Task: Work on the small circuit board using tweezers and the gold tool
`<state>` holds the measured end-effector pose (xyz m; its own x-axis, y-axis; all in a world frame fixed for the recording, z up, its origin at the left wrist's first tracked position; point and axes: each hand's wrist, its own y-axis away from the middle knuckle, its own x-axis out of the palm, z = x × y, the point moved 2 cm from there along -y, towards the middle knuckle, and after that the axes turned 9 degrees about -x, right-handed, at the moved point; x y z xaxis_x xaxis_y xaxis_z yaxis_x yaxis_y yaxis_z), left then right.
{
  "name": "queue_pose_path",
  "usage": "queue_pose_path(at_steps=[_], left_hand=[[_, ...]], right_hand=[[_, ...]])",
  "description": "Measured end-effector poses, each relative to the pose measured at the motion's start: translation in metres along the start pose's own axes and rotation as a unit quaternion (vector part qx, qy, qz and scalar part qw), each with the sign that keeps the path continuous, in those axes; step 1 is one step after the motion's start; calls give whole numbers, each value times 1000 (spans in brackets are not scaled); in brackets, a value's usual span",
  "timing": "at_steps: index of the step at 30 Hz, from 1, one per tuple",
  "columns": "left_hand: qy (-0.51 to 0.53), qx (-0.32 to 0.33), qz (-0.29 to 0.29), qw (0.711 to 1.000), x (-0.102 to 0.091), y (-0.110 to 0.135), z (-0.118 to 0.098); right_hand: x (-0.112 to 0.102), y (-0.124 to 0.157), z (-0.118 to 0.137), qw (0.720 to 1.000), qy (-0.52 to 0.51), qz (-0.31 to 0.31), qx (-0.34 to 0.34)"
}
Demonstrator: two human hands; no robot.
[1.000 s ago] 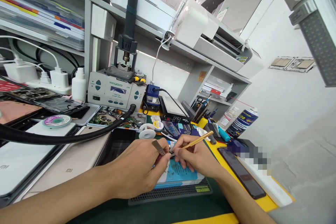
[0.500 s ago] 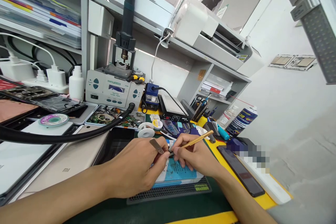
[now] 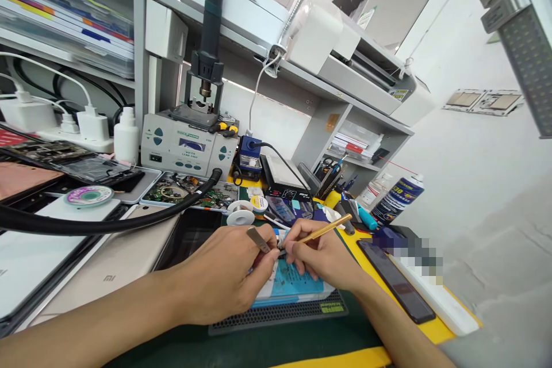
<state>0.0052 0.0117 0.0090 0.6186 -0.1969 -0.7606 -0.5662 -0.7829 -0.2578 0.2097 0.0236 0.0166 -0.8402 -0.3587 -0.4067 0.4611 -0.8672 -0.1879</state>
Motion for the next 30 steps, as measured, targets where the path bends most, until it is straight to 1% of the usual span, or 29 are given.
queue_pose_path(at_steps=[7,16,24,30], left_hand=[[-2,-3,0,1000,0,2,-1],[-5,10,-11,1000,0,1,0],[-13,37,-26,999,2,2,1],[-6,35,-24,999,1,2,0]], right_hand=[[0,0,1,1000,4,1,-1],[0,0,5,1000,3,10,-13],[0,0,8,1000,10,13,-13],[0,0,8,1000,12,14,-16]])
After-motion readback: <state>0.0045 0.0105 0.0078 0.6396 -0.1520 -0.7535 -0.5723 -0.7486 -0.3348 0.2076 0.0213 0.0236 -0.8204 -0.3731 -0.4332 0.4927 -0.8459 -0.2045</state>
